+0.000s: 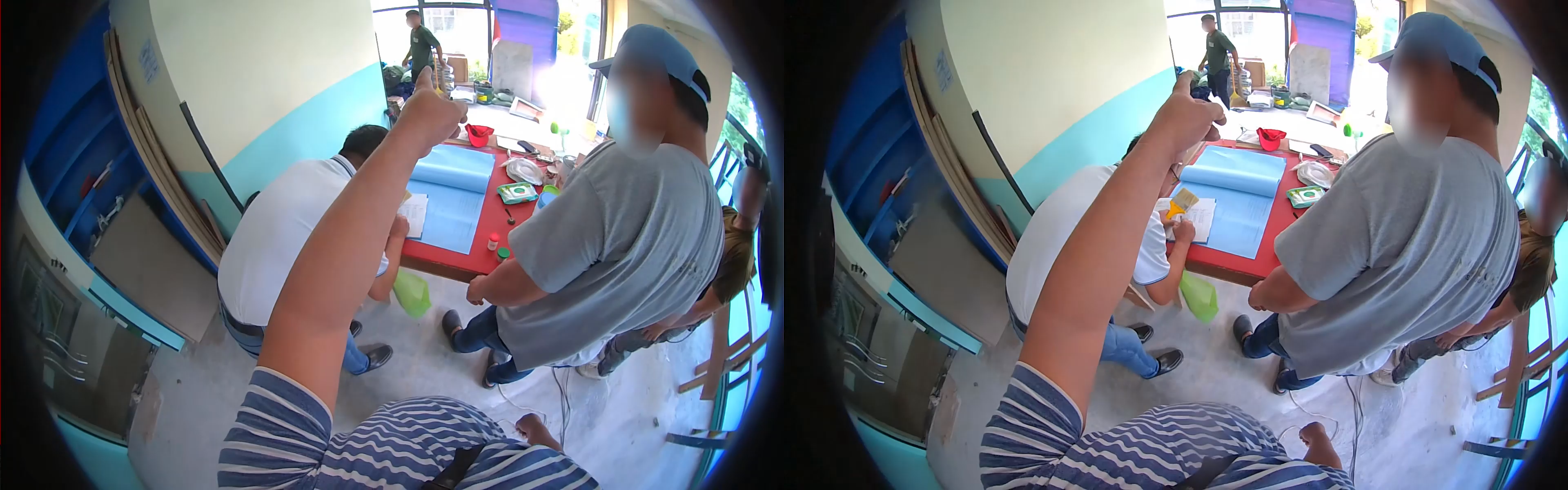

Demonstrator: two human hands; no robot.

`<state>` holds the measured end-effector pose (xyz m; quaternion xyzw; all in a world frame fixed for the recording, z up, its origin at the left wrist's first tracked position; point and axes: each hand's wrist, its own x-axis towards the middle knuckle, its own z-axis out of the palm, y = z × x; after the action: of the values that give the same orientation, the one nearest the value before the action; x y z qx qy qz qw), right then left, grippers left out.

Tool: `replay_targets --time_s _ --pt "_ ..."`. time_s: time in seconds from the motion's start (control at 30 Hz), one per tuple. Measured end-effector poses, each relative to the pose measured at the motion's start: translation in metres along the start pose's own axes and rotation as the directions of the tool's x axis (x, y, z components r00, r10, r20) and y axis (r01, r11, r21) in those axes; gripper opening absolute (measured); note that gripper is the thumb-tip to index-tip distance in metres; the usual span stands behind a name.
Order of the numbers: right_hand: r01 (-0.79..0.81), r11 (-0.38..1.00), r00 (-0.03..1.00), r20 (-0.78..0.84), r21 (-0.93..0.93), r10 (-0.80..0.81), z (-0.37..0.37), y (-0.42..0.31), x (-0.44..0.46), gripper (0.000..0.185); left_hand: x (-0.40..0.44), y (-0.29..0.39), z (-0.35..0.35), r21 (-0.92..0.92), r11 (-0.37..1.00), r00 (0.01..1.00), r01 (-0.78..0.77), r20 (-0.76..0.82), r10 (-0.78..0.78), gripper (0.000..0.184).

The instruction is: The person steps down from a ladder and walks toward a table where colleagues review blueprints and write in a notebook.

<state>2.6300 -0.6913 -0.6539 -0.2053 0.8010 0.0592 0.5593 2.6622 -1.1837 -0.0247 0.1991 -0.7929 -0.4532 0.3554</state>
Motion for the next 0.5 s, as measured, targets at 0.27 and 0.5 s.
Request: replay_targets --time_s 0.27,0.5 --pt "0.033 0.986 0.988 -0.155 0.162 -0.008 -0.041 -0.002 0.035 0.016 0.008 -0.005 0.017 -0.005 1.000 1.000 -0.006 0.026 0.006 0.085" --pt "0.069 0.958 0.979 -0.206 0.278 -0.011 -0.053 -0.006 0.048 0.014 0.006 -0.006 0.024 0.038 0.999 0.999 0.020 0.049 -0.022 0.082"
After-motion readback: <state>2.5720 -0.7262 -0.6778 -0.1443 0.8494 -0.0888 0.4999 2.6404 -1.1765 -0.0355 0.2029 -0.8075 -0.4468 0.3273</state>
